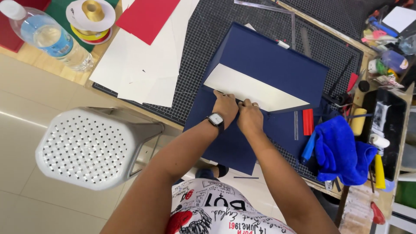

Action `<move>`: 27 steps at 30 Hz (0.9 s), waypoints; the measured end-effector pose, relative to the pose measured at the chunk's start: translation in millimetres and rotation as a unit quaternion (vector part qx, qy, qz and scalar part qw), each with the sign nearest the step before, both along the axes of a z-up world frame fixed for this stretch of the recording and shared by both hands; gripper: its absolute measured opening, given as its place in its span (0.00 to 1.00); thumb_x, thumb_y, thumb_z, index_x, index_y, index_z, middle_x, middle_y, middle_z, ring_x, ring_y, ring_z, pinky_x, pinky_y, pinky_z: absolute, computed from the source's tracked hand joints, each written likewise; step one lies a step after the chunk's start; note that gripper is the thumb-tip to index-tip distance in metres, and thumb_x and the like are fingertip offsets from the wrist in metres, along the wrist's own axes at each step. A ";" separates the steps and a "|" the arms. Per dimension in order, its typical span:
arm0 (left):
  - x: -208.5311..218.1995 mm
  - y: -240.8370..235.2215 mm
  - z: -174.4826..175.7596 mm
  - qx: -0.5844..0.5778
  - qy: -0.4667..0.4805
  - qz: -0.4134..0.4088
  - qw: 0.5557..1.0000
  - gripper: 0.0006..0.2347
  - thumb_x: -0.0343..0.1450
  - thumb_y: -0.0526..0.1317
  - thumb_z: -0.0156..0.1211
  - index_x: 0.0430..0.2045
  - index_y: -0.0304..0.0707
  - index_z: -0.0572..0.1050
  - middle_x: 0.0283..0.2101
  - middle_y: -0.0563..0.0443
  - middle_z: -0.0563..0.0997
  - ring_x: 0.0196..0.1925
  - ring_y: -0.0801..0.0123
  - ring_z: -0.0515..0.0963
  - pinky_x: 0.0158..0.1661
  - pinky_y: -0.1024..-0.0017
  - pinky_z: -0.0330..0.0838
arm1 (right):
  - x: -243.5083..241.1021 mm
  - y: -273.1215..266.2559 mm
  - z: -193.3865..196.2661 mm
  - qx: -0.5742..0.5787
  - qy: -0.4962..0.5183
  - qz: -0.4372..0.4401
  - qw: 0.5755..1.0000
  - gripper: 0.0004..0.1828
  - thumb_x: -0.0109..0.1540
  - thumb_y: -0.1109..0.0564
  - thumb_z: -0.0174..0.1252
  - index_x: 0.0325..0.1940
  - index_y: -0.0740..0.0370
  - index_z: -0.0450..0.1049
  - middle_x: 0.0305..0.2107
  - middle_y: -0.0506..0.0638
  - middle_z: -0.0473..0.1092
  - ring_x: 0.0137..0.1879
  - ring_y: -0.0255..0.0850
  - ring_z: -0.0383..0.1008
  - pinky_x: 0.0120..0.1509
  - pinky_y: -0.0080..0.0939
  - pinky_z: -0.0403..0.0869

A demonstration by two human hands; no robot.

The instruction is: Lining the interior of a blue box with white paper by aligning and smoothing it with hands.

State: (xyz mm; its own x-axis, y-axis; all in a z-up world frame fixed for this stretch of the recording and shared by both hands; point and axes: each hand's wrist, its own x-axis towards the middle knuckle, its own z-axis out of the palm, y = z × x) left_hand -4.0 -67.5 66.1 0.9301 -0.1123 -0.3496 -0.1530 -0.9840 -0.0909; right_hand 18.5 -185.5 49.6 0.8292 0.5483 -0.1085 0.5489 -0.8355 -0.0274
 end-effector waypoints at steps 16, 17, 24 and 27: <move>-10.0 20.0 2.3 -0.037 -0.029 -0.042 0.998 0.11 0.70 0.31 0.56 0.45 0.30 0.80 0.48 0.37 0.81 0.48 0.44 0.83 0.60 0.27 0.59 | -19.0 -3.6 -15.5 0.041 -0.041 -0.025 0.998 0.25 0.63 0.65 0.54 0.64 0.58 0.76 0.51 0.54 0.70 0.61 0.55 0.69 0.60 0.50 0.76; -11.1 23.0 -0.8 -0.043 -0.041 -0.044 0.997 0.11 0.70 0.29 0.56 0.45 0.27 0.79 0.48 0.34 0.80 0.49 0.42 0.82 0.59 0.28 0.61 | -18.1 -3.5 -21.8 0.038 -0.045 -0.031 0.998 0.25 0.63 0.65 0.53 0.65 0.58 0.75 0.52 0.53 0.69 0.63 0.55 0.68 0.62 0.52 0.75; -9.0 29.1 5.9 -0.065 -0.018 -0.063 0.996 0.10 0.71 0.28 0.54 0.43 0.28 0.80 0.48 0.37 0.82 0.50 0.41 0.82 0.60 0.29 0.60 | -22.6 19.3 -41.4 0.049 -0.023 -0.058 0.997 0.23 0.65 0.63 0.53 0.64 0.57 0.75 0.60 0.53 0.66 0.69 0.57 0.62 0.72 0.59 0.65; -7.9 29.4 -23.0 -0.071 -0.105 -0.055 0.990 0.08 0.70 0.28 0.53 0.33 0.29 0.81 0.37 0.35 0.84 0.38 0.45 0.85 0.56 0.30 0.66 | -28.0 24.0 -39.2 0.065 -0.066 -0.054 0.994 0.21 0.65 0.61 0.54 0.63 0.56 0.76 0.56 0.52 0.68 0.67 0.56 0.64 0.67 0.56 0.70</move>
